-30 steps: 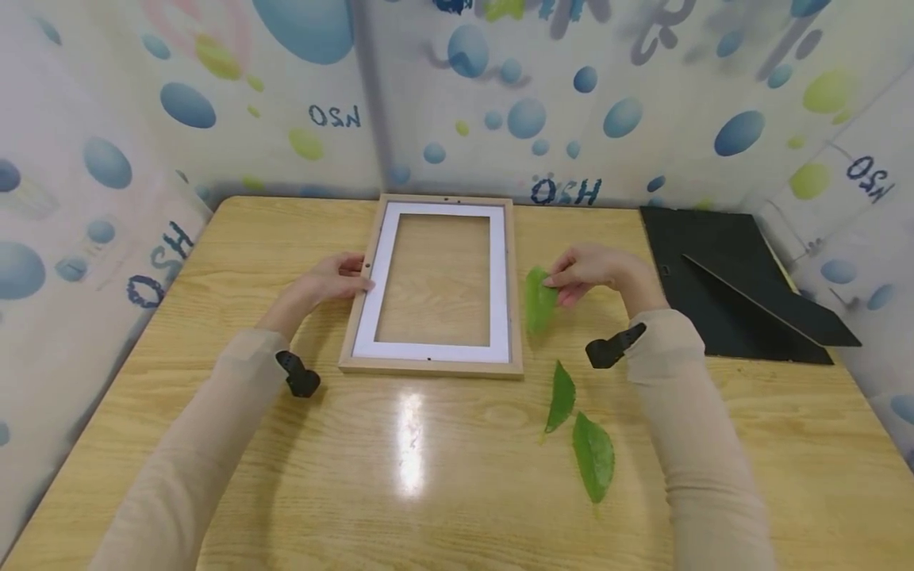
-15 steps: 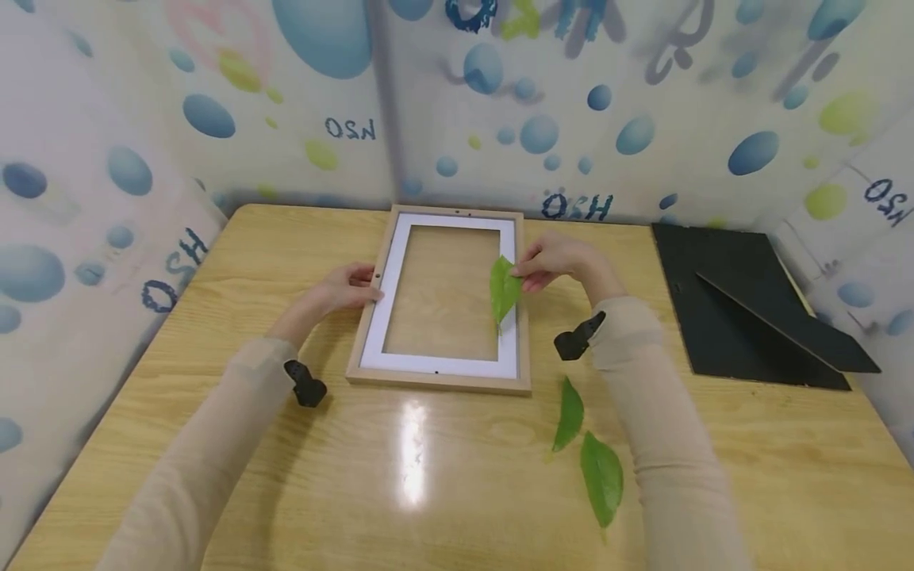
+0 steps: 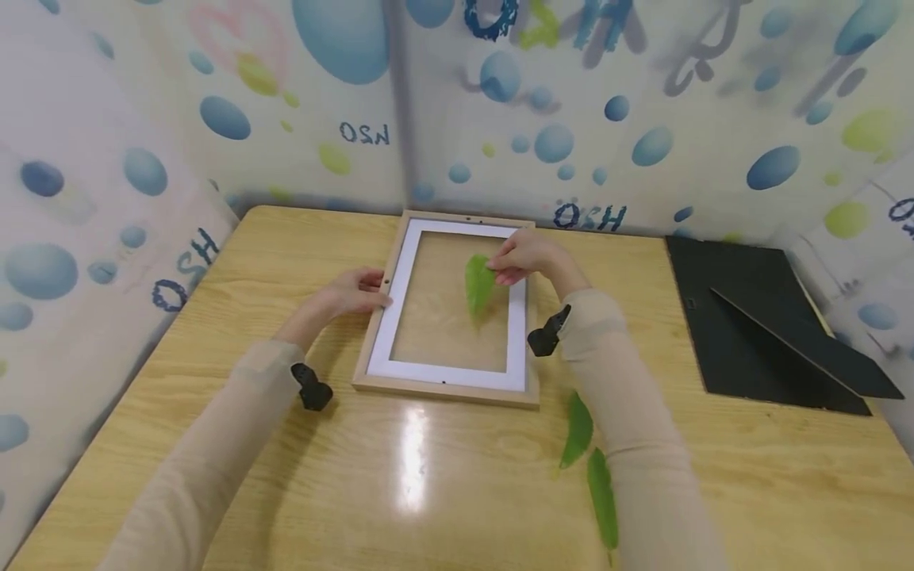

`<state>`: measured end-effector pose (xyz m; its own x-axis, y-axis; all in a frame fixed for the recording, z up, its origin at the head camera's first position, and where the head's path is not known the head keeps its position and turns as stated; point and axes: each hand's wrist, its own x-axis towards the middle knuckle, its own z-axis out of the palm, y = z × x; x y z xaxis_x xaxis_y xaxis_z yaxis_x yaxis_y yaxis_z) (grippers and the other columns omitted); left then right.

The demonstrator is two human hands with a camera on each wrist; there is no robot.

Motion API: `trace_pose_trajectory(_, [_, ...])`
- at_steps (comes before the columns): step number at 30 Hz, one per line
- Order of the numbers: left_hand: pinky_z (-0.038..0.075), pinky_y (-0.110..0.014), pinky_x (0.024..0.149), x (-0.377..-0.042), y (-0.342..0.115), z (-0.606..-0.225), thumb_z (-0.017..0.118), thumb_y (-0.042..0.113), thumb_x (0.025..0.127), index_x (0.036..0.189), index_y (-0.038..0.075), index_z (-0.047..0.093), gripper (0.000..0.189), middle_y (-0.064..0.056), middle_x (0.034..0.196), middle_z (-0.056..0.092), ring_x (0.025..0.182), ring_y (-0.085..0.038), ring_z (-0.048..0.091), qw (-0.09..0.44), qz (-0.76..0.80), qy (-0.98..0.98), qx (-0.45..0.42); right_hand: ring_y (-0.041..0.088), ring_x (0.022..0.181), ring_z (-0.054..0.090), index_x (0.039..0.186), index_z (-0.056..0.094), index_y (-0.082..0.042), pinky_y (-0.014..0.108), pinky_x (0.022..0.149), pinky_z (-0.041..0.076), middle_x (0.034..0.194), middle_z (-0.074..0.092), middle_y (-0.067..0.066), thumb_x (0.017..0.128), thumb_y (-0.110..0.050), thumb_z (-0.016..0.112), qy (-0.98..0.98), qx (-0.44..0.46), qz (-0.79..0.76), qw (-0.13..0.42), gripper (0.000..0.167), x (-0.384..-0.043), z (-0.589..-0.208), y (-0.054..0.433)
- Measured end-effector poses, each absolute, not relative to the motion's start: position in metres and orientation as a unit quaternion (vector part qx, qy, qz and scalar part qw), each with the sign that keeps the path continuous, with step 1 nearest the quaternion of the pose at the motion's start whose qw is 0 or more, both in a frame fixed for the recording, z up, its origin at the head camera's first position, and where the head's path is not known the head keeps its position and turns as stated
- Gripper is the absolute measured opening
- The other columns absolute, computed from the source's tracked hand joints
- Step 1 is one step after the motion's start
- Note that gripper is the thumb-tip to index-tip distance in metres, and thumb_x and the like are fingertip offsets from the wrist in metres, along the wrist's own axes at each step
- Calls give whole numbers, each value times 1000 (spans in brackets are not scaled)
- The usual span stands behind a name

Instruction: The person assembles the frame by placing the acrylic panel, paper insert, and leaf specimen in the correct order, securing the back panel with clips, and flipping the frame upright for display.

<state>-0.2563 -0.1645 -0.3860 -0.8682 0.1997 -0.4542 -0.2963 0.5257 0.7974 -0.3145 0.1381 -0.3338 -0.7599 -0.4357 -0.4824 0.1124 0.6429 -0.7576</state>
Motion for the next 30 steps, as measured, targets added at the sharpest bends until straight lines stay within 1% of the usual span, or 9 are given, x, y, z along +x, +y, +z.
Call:
trace_pose_trajectory(4, [45,-34,96,-253,-164,-379,61,11,85,142,4,26,68,-16,141,35,121,-27,43,261,487,833,-32,8,60,64,102,59,9,27,67,56,61,64,-3,91,-13,55,845,-103,-410,328,25,-323,-337,128])
trace_pose_trajectory(10, [45,-35,97,-255,-164,-385,62,11,85,142,4,27,66,-15,139,37,121,-27,43,254,492,832,-35,6,62,62,109,56,10,30,72,56,65,63,-3,92,-15,53,856,-120,-382,328,30,-336,-340,112])
trace_pose_trajectory(11, [45,-35,96,-257,-165,-390,62,11,85,141,5,28,66,-15,139,37,121,-27,44,250,492,833,-34,6,62,61,110,55,10,31,73,56,66,62,-3,92,-14,53,858,-120,-378,327,30,-337,-340,108])
trace_pose_trajectory(17, [44,-35,98,-256,-165,-391,62,10,84,141,3,28,67,-16,138,38,122,-27,43,244,493,834,-34,10,64,62,112,54,12,38,80,55,67,62,2,92,-8,52,856,-113,-381,332,28,-342,-333,88])
trace_pose_trajectory(21, [44,-35,98,-256,-165,-391,62,11,84,141,4,29,66,-15,136,40,120,-26,43,240,491,837,-39,11,67,61,112,55,10,38,79,55,70,63,3,92,-12,52,862,-106,-376,323,30,-351,-340,80])
trace_pose_trajectory(24, [45,-35,98,-256,-164,-391,62,11,85,141,4,29,65,-15,135,41,120,-26,43,237,489,838,-40,11,68,61,109,58,5,34,73,56,73,63,3,91,-18,56,861,-109,-384,314,29,-372,-363,81])
trace_pose_trajectory(26, [45,-35,98,-256,-164,-391,62,11,85,141,3,30,65,-15,135,41,120,-26,43,237,489,838,-39,13,68,62,106,62,2,33,69,56,74,64,5,89,-22,60,855,-119,-397,313,30,-396,-388,84])
trace_pose_trajectory(28, [45,-35,98,-256,-164,-390,62,11,84,140,4,30,65,-15,134,42,120,-26,43,239,488,839,-40,14,68,63,98,66,-3,32,63,56,73,66,6,85,-28,65,847,-128,-409,315,28,-424,-418,87])
trace_pose_trajectory(30, [45,-35,98,-256,-164,-390,63,12,84,140,4,30,65,-14,135,42,120,-25,43,241,486,839,-43,16,69,64,96,68,-6,33,61,56,74,67,7,82,-31,67,843,-136,-413,317,29,-448,-444,88])
